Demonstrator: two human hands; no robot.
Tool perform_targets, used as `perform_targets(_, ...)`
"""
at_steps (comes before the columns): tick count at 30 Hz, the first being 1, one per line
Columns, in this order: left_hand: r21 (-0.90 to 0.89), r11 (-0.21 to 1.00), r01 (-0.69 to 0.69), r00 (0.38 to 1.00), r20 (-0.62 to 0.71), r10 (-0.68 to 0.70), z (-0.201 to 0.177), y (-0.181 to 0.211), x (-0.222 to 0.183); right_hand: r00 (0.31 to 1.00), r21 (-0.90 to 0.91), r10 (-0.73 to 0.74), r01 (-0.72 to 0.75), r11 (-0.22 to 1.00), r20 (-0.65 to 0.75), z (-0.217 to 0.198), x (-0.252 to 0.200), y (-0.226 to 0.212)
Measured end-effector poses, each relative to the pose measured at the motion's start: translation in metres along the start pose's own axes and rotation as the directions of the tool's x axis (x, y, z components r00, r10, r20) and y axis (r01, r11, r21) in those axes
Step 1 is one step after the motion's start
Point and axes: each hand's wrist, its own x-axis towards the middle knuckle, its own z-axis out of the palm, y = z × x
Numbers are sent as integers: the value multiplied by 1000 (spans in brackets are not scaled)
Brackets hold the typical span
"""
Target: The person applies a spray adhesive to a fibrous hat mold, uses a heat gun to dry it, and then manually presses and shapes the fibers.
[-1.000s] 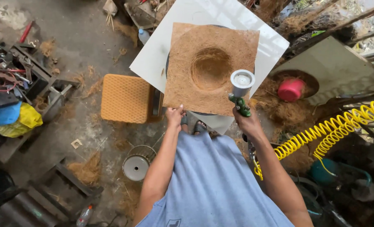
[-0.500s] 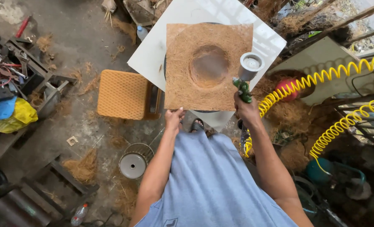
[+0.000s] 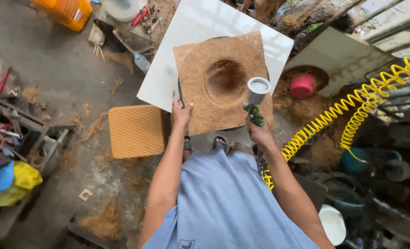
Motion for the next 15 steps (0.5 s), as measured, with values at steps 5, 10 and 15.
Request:
perform_targets(5,128,991,27,992,122,-43,10,-52,28,982,3,14,-14,1000,-189,19,-2,17)
perform_targets(10,138,990,2,975,222,-33,8,-66,-2,918,0,0,0,1000,-396,40,-7,-6)
perform_targets(15,317,947,47,923,349,-163,-7,-87,-30,904,136,51,8,991,-425,55,4,11)
